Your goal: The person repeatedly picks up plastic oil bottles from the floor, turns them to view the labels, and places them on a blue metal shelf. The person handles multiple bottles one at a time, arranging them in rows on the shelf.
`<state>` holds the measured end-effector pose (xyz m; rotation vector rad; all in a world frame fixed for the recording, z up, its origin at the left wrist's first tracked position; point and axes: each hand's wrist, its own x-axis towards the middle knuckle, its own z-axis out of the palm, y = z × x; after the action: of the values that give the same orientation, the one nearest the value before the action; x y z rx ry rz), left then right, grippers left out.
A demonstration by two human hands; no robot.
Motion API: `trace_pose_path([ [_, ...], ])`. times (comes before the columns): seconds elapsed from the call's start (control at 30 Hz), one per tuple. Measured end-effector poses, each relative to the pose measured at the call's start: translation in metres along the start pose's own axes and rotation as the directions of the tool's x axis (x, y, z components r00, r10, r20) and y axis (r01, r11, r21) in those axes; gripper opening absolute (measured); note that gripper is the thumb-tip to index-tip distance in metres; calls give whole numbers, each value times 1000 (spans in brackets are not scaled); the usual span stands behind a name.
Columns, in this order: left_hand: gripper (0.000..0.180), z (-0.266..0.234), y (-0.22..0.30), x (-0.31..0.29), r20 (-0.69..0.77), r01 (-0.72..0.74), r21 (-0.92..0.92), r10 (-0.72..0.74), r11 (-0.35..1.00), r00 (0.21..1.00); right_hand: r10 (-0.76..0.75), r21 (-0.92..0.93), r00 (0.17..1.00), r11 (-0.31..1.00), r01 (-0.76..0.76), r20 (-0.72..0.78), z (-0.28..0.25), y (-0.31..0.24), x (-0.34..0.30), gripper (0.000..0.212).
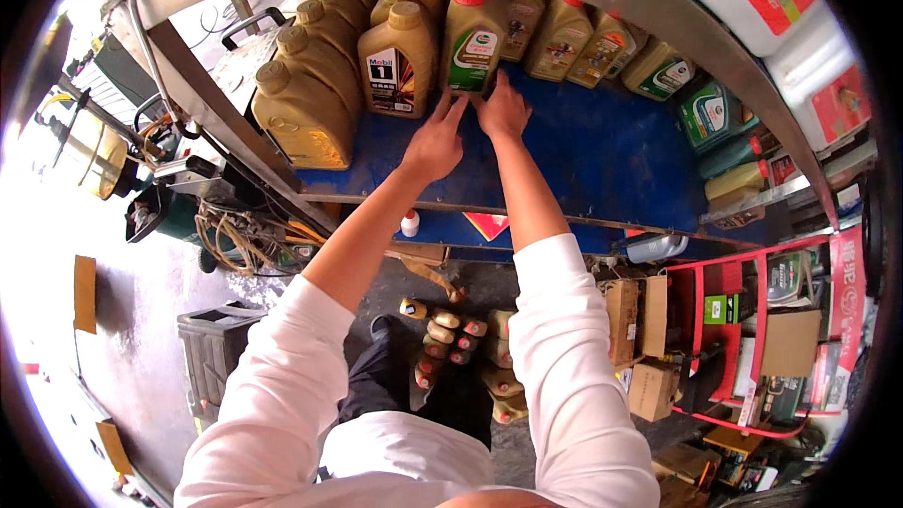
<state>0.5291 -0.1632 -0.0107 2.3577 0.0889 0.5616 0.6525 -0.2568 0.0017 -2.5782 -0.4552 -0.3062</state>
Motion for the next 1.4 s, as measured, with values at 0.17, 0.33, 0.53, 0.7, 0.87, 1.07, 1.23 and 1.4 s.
trace_pose_path([
  [0.17,60,-40,32,-44,-154,-115,-98,99,989,983,-173,92,983,980,178,-66,-43,24,-31,36],
  [0.33,52,-54,61,-125,-72,92,-178,-106,980,992,-314,386,945,863,325,-94,-107,40,-114,20],
  [0.53,30,-31,67,-278,49,273,-420,-279,865,959,-401,488,915,809,328,50,-167,83,-244,18],
  [0.7,28,-31,92,-370,223,543,-480,-503,689,835,-214,518,946,853,59,245,-197,132,-347,21],
  [0.87,26,-3,116,-403,340,609,-417,-506,675,793,-132,526,930,847,-75,344,-209,151,-416,20],
  [1.07,20,31,148,-394,388,556,-368,-420,745,820,-6,522,926,827,-207,377,-204,164,-466,22],
  [1.23,22,31,159,-418,421,620,-485,-457,617,784,-70,575,921,798,-179,384,-197,164,-489,21],
  [1.4,23,28,141,-453,402,620,-353,-484,701,777,-95,507,862,839,-200,497,-190,172,-505,21],
])
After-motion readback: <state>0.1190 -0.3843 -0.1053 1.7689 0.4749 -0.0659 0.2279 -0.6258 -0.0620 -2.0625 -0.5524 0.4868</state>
